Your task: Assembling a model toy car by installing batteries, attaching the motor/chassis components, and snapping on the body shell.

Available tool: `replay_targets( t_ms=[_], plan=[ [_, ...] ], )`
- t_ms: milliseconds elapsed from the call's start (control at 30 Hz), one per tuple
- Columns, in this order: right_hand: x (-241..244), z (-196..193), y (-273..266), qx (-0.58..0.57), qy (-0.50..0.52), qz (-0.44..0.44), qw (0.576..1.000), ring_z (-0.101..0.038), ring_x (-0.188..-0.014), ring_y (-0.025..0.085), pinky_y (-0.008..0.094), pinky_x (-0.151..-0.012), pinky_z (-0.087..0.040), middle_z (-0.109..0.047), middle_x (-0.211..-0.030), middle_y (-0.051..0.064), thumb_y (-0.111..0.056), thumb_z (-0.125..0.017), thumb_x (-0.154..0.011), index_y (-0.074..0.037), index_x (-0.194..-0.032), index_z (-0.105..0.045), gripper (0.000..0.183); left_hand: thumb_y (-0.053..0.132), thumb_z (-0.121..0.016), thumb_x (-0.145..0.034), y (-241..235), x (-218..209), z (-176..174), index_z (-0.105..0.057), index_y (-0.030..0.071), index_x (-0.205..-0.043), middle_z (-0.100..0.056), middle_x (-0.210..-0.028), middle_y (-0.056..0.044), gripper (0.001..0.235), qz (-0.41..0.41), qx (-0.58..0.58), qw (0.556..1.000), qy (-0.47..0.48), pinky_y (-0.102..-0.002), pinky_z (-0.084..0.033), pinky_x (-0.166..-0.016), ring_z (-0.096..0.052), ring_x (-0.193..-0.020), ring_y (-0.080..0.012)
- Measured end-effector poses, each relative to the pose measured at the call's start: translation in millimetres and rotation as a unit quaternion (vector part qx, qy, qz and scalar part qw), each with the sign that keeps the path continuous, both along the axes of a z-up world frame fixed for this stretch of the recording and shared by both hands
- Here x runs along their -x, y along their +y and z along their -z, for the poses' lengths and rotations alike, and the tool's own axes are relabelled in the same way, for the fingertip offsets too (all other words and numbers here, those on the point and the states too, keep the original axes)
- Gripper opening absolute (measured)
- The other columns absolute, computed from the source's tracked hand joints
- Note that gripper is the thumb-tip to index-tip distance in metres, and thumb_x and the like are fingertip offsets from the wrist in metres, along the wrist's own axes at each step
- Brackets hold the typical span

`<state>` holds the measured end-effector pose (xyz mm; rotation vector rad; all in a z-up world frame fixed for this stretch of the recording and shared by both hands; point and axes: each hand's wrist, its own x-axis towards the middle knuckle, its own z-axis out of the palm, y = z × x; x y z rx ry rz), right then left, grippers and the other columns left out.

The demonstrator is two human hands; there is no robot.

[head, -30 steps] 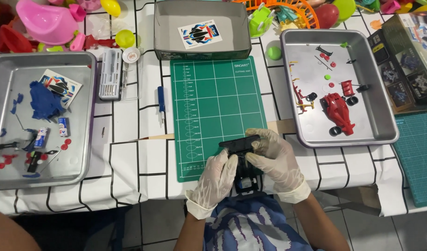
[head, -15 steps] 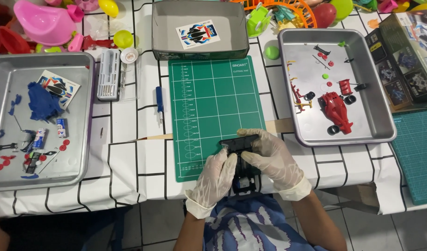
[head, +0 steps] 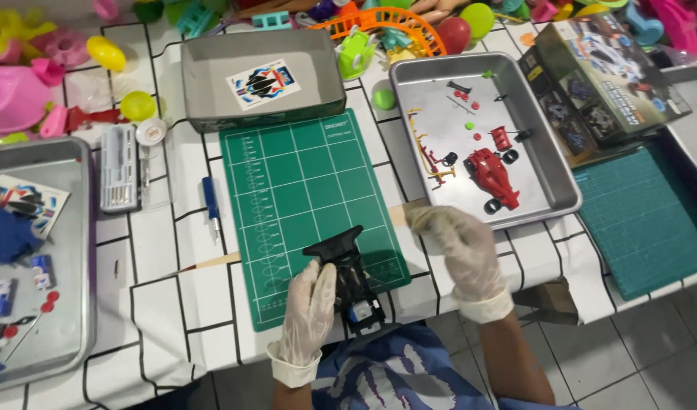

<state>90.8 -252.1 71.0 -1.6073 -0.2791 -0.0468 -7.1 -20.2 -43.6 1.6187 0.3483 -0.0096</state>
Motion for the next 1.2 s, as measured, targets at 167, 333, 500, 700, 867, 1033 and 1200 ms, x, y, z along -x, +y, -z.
replay_targets(
  t_ms=[167,333,500,700,867,1033,1200],
  plan=[
    [-82.8,-29.5,-102.6,0.386,-0.016,0.153,0.91,-0.072,-0.101,0.029,0.038,-0.084,-0.062,-0.075,-0.109,0.016,-0.066,-0.039,-0.102,-0.003,-0.116,-0.074,0.074,0.034,-0.054,-0.103,5.3,-13.8,-46.4,-0.069,0.004,-0.112,-0.039,-0.069,0.006,0.034,-0.027,0.107,0.993,0.052,-0.025,-0.037,-0.058,-0.038,-0.061,-0.0067],
    [-169.9,21.4,-183.8,0.479,0.102,0.147,0.86,-0.073,-0.098,0.024,0.031,-0.101,-0.055,-0.077,-0.109,0.013,-0.001,-0.072,-0.09,-0.005,-0.118,-0.075,0.029,0.023,-0.055,-0.097,6.4,-20.2,-37.8,-0.052,-0.001,-0.144,-0.067,-0.135,-0.016,0.052,-0.098,0.19,0.973,0.085,-0.028,-0.053,-0.104,-0.065,-0.124,-0.0216],
    [-181.1,36.6,-184.5,0.541,0.156,0.084,0.822,-0.072,-0.091,0.032,0.04,-0.091,-0.058,-0.076,-0.106,0.018,-0.017,-0.082,-0.087,-0.007,-0.108,-0.079,0.023,0.025,-0.052,-0.098,2.8,-23.2,-66.4,-0.055,0.0,-0.144,-0.07,-0.131,-0.014,0.053,-0.076,0.136,0.98,0.121,-0.028,-0.054,-0.104,-0.068,-0.121,-0.0203],
    [-162.1,30.6,-180.7,0.546,0.018,-0.033,0.837,-0.068,-0.105,0.027,0.041,-0.098,-0.056,-0.067,-0.113,0.008,-0.008,-0.078,-0.082,-0.017,-0.116,-0.077,0.035,0.026,-0.055,-0.094,2.6,-20.2,-56.3,-0.038,0.001,-0.155,-0.059,-0.149,-0.016,0.067,-0.1,0.16,0.973,0.135,-0.031,-0.048,-0.114,-0.06,-0.136,-0.023],
    [-166.3,43.6,-185.7,0.547,0.008,-0.026,0.837,-0.058,-0.104,0.026,0.04,-0.098,-0.049,-0.057,-0.108,0.006,-0.01,-0.079,-0.085,-0.019,-0.114,-0.081,0.03,0.016,-0.054,-0.098,5.5,-21.1,-37.3,-0.052,-0.002,-0.146,-0.068,-0.132,-0.017,0.051,-0.095,0.207,0.969,0.098,-0.03,-0.051,-0.109,-0.066,-0.124,-0.0232],
    [-163.4,40.2,-193.6,0.518,-0.055,-0.013,0.853,-0.063,-0.101,0.027,0.041,-0.093,-0.052,-0.064,-0.108,0.008,-0.012,-0.074,-0.086,-0.014,-0.108,-0.076,0.023,0.015,-0.054,-0.099,7.7,-17.5,-27.9,-0.054,-0.002,-0.14,-0.069,-0.129,-0.016,0.045,-0.092,0.195,0.973,0.085,-0.03,-0.052,-0.107,-0.067,-0.121,-0.0228],
    [-153.7,25.6,-189.5,0.471,-0.104,0.056,0.874,-0.072,-0.081,0.018,0.026,-0.086,-0.061,-0.076,-0.1,0.011,-0.001,-0.071,-0.089,-0.004,-0.115,-0.076,0.027,0.01,-0.052,-0.097,9.7,-12.7,-5.3,-0.039,-0.002,-0.153,-0.055,-0.15,-0.023,0.059,-0.097,0.253,0.96,0.063,-0.033,-0.045,-0.117,-0.057,-0.139,-0.029]
  ],
)
